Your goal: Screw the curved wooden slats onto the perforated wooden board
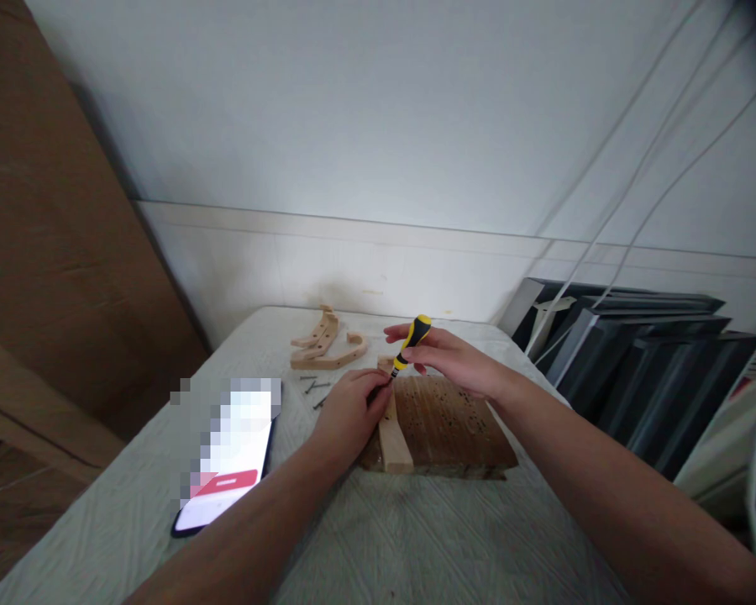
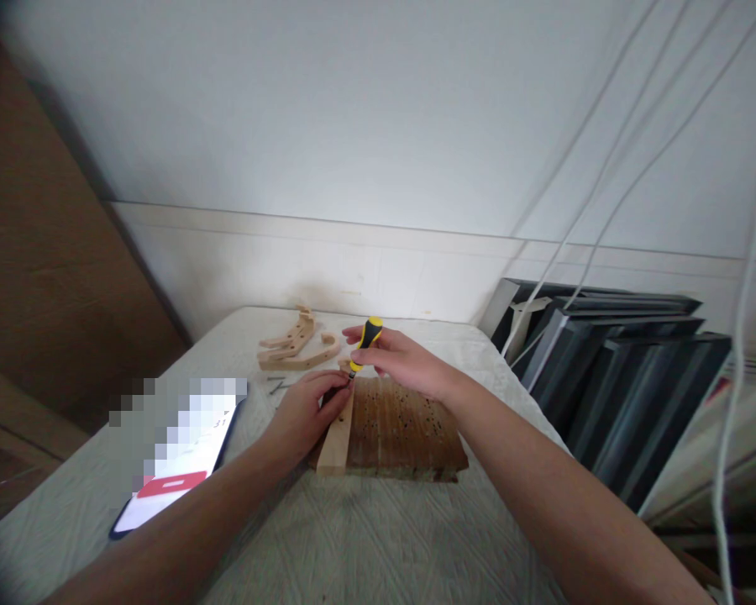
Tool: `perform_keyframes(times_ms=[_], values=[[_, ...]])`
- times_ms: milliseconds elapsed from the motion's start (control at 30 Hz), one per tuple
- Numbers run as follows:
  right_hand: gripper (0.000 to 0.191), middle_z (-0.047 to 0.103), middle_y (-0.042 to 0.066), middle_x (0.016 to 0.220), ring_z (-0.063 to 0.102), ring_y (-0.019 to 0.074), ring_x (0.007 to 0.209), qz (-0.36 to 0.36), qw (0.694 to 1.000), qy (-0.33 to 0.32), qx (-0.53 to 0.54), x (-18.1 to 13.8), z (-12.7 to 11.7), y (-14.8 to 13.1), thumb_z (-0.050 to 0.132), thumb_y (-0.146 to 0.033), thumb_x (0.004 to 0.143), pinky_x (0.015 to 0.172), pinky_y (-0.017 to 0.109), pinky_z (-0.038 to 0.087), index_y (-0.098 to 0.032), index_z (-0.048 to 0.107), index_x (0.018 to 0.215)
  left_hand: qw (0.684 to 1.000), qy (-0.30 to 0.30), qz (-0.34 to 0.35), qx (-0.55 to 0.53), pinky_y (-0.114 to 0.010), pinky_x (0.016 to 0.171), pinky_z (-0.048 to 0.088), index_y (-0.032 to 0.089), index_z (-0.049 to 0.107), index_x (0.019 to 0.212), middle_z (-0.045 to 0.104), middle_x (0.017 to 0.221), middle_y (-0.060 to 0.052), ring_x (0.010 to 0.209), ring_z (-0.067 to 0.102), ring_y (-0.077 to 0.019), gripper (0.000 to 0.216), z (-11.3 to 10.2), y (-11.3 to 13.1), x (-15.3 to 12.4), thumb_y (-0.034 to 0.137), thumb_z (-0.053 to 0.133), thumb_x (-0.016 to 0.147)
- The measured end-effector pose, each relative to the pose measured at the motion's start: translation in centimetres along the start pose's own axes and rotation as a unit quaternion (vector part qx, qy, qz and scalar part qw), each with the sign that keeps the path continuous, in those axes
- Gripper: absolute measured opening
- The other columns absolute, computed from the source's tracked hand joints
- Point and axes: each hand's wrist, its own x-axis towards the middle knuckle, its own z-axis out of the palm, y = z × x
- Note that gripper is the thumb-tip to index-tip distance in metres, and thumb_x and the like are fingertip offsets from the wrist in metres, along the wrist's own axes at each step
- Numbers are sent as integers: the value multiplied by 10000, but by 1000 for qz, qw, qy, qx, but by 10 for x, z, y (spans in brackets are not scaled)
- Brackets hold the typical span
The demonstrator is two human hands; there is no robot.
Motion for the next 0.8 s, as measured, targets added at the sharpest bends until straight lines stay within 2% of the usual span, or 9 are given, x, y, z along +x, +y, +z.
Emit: perform_keyframes(times_ms=[100,167,300,467,533,633,733,800], values=[[332,642,49,1016,532,145,751,-9,999,-51,13,-3,-5,-1,596,-318,801,688,306,438,-209,615,1114,1000,-4,-4,3,-368,940,466,177,691,963,713,1065,-61,1015,620,-212,159,-1,2,0,196,567,866],[279,628,31,902,531,145,731,-22,998,-62,-4,-3,-6,2,592,-358,820,693,306,442,-198,623,1046,1000,-7,-6,3,-370,945,465,176,692,958,713,1071,-66,1017,622,-214,156,-2,3,0,185,571,860],[262,611,14,788,540,157,714,-25,999,-1,-42,3,2,9,666,-430,773,682,306,441,-191,599,857,1000,-12,-8,7,-377,940,465,167,692,949,710,1074,-79,1011,625,-219,157,-2,4,0,182,559,868],[292,634,26,829,564,168,754,-43,998,47,-19,8,11,15,679,-444,753,719,316,454,-189,588,864,1000,-10,-2,10,-379,946,455,159,684,986,700,1099,-88,1024,617,-221,178,-1,3,0,153,559,859],[306,617,17,779,542,148,686,-34,998,46,-25,6,8,12,654,-466,769,660,297,438,-182,604,872,1000,-16,0,7,-376,944,453,157,688,984,703,1095,-86,1017,618,-218,180,-1,3,0,156,552,866],[365,593,13,718,490,124,584,5,999,14,-34,1,-1,4,564,-515,824,573,279,400,-172,643,923,1000,-10,-1,2,-368,928,457,158,695,981,714,1060,-77,998,619,-218,182,-1,2,0,156,555,864],[357,615,29,768,527,140,649,5,999,-43,-31,-4,-8,-3,543,-492,839,631,297,433,-174,661,953,1000,-4,-4,-7,-365,927,457,172,697,980,716,1056,-65,995,619,-214,179,-1,2,0,163,563,862],[320,629,33,830,548,154,725,-15,998,-47,-50,-5,-9,-4,560,-462,840,689,307,443,-186,657,968,1000,0,-9,-12,-363,932,458,169,695,976,714,1055,-67,997,617,-211,174,0,3,-1,159,565,861]])
